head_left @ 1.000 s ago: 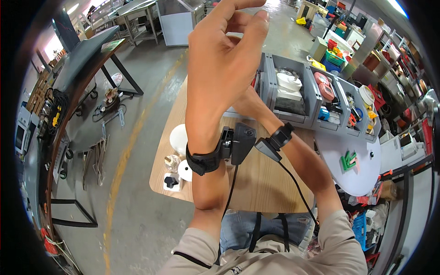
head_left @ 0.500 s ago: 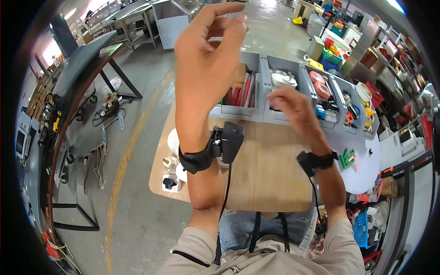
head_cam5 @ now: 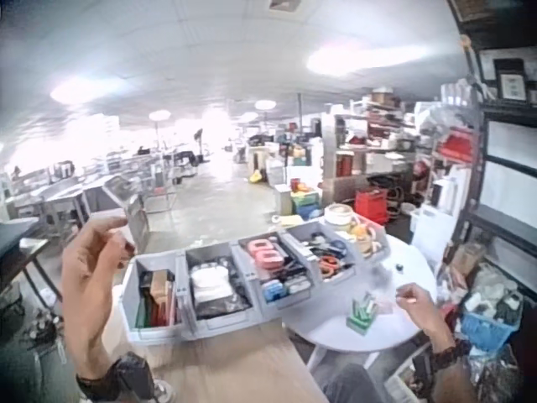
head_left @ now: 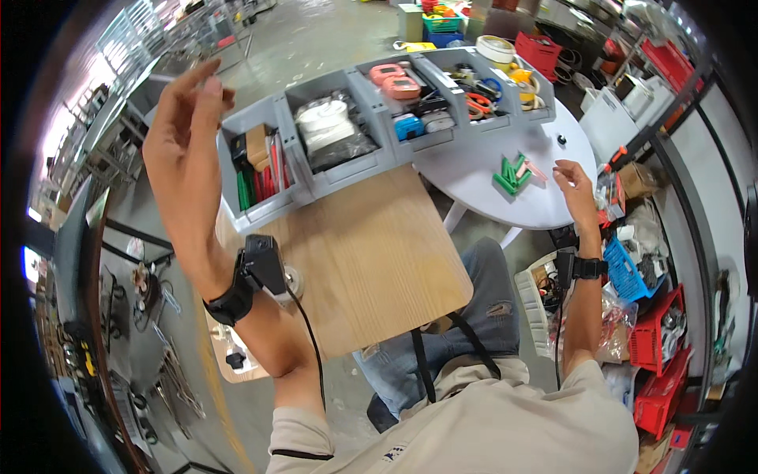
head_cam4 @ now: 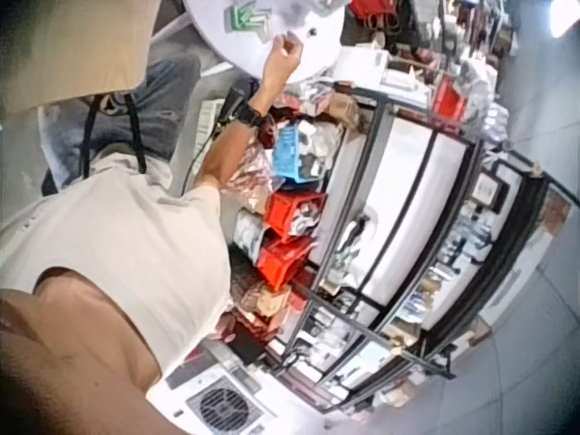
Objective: Sorting various office and electronics supplies including component boxes, markers, and colored plastic strips into an organized multi-compartment storage bin.
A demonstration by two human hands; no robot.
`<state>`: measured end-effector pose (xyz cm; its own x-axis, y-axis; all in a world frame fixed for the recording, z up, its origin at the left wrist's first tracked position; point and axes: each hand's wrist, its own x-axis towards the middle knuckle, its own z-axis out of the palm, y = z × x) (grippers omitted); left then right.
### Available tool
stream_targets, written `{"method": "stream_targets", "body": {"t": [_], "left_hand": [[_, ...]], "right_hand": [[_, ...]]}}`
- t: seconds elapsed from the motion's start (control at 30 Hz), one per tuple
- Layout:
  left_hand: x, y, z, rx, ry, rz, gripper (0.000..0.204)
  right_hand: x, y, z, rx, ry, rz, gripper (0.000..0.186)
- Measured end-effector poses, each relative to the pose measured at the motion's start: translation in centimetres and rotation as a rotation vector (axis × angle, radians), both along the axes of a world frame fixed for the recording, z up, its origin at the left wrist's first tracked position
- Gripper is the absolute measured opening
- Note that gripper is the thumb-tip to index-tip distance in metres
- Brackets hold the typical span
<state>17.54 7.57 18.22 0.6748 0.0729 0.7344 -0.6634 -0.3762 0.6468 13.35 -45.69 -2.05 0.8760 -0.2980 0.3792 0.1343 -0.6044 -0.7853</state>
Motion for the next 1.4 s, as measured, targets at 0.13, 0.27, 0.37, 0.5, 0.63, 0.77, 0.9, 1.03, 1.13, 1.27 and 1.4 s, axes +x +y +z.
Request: {"method": "stream_targets", "body": {"t": [0.13,0.27,0.37,0.5,0.63,0.77,0.9,1.03,1.13,1.27,1.4], "left_hand": [[0.0,-1.9,-0.7,0.086,0.078,-0.021,0.032],[0.0,-2.9,-1.0,0.133,0.105,-0.043,0.033],[-0.1,-2.8,-1.2,0.156,0.105,-0.037,0.033],[0.3,-2.8,-1.2,0.173,0.110,-0.062,0.033],[0.3,-2.7,-1.1,0.179,0.115,-0.049,0.032],[0.1,-2.2,-1.0,0.205,0.114,-0.071,0.031],[-0.1,-2.1,-0.9,0.227,0.140,-0.096,0.032],[-0.3,-2.1,-0.8,0.230,0.137,-0.061,0.033],[0.0,-2.3,-1.0,0.232,0.115,-0.073,0.032],[0.4,-3.4,-1.3,0.225,0.125,-0.126,0.029],[0.3,-4.6,-1.5,0.282,0.151,-0.114,0.026]], "right_hand": [[-2.1,0.6,-1.8,-0.165,0.163,-0.158,0.061],[-0.8,1.2,-4.0,-0.410,0.094,-0.076,0.084],[0.4,5.4,-2.1,-0.484,0.286,-0.079,0.090],[1.2,7.9,-1.5,-0.564,0.355,-0.226,0.090],[2.6,9.7,-1.6,-0.631,0.352,-0.296,0.085],[4.3,8.9,-2.5,-0.705,0.301,-0.188,0.059],[4.6,7.7,-3.2,-0.726,0.260,-0.063,0.038],[3.8,8.2,-2.6,-0.723,0.332,-0.112,0.039],[3.4,8.1,-2.2,-0.690,0.323,-0.134,0.039],[3.8,7.8,-2.8,-0.658,0.132,-0.163,0.036],[4.9,7.6,-2.8,-0.672,0.142,-0.140,0.031]]}}
